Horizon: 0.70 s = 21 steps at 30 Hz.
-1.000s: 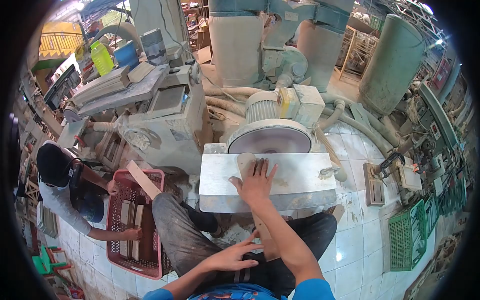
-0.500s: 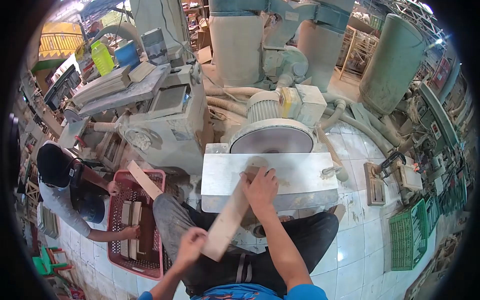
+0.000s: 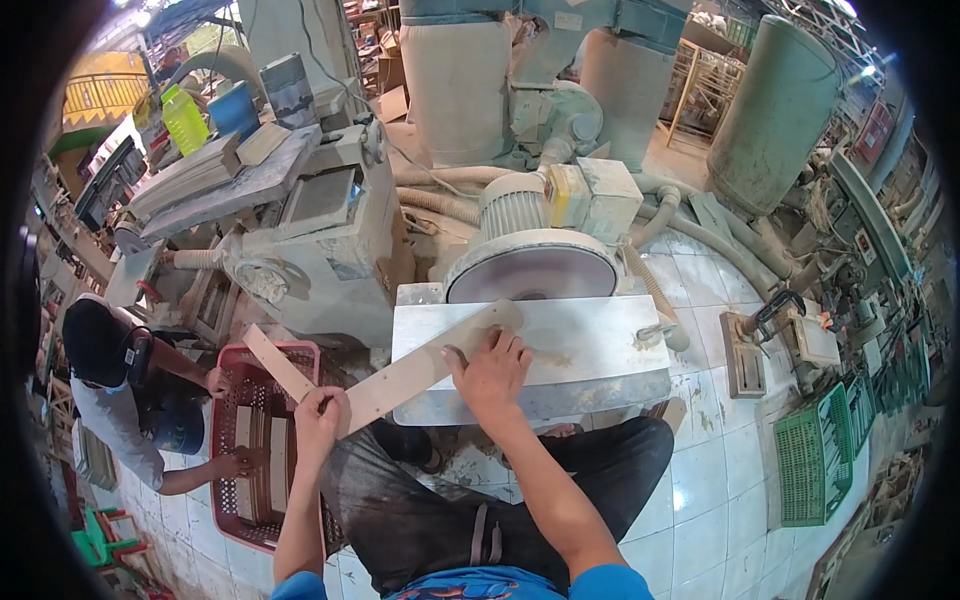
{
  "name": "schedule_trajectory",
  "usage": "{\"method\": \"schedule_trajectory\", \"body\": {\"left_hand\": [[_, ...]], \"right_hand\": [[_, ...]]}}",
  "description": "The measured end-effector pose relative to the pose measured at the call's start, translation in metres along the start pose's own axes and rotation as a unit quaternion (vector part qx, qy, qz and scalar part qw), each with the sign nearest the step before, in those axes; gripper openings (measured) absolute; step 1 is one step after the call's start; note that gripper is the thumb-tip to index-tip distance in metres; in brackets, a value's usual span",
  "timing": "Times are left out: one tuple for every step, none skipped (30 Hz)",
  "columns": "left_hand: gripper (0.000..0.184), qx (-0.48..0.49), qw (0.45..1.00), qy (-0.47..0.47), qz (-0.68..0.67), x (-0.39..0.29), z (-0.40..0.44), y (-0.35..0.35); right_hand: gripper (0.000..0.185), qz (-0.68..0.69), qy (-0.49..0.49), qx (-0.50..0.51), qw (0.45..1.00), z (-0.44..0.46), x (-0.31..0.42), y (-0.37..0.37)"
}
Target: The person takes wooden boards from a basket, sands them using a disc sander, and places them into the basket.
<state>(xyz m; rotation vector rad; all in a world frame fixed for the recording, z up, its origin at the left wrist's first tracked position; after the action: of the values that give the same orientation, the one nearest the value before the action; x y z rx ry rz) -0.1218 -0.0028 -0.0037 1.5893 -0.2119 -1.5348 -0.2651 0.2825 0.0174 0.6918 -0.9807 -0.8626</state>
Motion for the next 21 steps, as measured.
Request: {"method": "schedule_trajectory", "body": {"left_hand": [[0.017,0.005,1.0,0.022,-0.001,0.0,-0.009,0.001],[0.017,0.009,0.999,0.043,-0.002,0.0,-0.017,0.002],[0.017,0.008,0.999,0.044,-0.002,-0.006,-0.025,0.003],[0.017,0.01,0.999,0.048,-0.004,-0.011,-0.033,0.005],[0.017,0.01,0.999,0.052,-0.007,-0.016,-0.041,0.005],[0.015,0.007,0.999,0.048,-0.005,-0.022,-0.049,0.006],[0.015,0.005,0.999,0.048,-0.005,-0.024,-0.058,0.005],[0.014,0.006,0.999,0.032,0.026,-0.029,-0.067,0.005],[0.014,0.007,0.998,0.014,0.058,-0.037,-0.074,0.004],[0.015,0.017,0.998,0.0,0.062,-0.052,-0.08,0.007],[0.015,0.017,0.998,-0.001,0.063,-0.055,-0.087,0.004],[0.016,0.064,0.997,0.022,0.034,-0.051,-0.099,-0.007],[0.018,0.109,0.993,0.045,0.005,-0.05,-0.11,-0.018],[0.02,0.134,0.99,0.037,-0.004,-0.058,-0.119,-0.025],[0.022,0.159,0.987,0.029,-0.013,-0.067,-0.128,-0.032],[0.024,0.194,0.979,0.035,-0.042,-0.071,-0.138,-0.044],[0.026,0.224,0.974,0.013,-0.04,-0.08,-0.145,-0.052],[0.028,0.261,0.964,-0.009,-0.043,-0.092,-0.152,-0.061],[0.031,0.297,0.953,-0.031,-0.046,-0.105,-0.158,-0.071],[0.034,0.373,0.924,-0.063,-0.05,-0.12,-0.164,-0.087],[0.037,0.446,0.888,-0.095,-0.053,-0.136,-0.173,-0.102]], "right_hand": [[0.082,0.016,0.004,-0.008,1.0,-0.001,0.001,0.001],[0.082,0.016,0.004,-0.005,1.0,-0.002,0.0,0.001],[0.083,0.013,0.001,0.006,1.0,-0.001,0.0,0.0],[0.085,0.01,-0.001,0.016,1.0,0.0,-0.001,-0.002],[0.085,0.01,0.0,0.016,1.0,0.0,-0.002,-0.001],[0.086,0.006,0.007,0.023,1.0,-0.001,-0.002,-0.001],[0.087,0.002,0.015,0.029,0.999,0.0,-0.002,-0.001],[0.087,0.003,0.016,0.029,0.999,0.0,-0.003,0.0],[0.088,0.004,0.017,0.034,0.999,0.001,-0.003,-0.001],[0.09,0.006,0.019,0.038,0.999,0.003,-0.003,-0.001],[0.09,0.006,0.019,0.037,0.999,0.003,-0.003,0.001],[0.09,0.01,0.016,0.051,0.998,0.004,-0.003,0.002],[0.091,0.013,0.015,0.066,0.998,0.005,-0.003,0.001],[0.091,0.014,0.017,0.065,0.998,0.006,-0.003,0.001],[0.09,0.003,0.022,0.076,0.997,0.007,-0.004,-0.001],[0.09,-0.009,0.027,0.087,0.996,0.007,-0.004,-0.003],[0.09,-0.008,0.029,0.086,0.996,0.009,-0.005,-0.002],[0.09,-0.01,0.038,0.09,0.995,0.009,-0.003,-0.002],[0.089,-0.012,0.047,0.094,0.994,0.009,-0.003,-0.002],[0.089,-0.012,0.049,0.094,0.994,0.009,-0.005,-0.006],[0.092,-0.014,0.062,0.077,0.995,0.01,-0.006,-0.009]]}}
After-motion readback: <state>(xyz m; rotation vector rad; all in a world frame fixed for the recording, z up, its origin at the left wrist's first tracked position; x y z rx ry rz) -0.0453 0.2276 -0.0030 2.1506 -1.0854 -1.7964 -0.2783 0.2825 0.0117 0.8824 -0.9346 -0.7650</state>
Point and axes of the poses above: each hand's wrist, its own z-axis towards the middle knuckle, its own y-axis out of the back of the hand, x = y × z, the point moved 9 cm from there along z, towards the middle knuckle, and after that the axes turned 15 degrees about z, right-handed, at the moved point
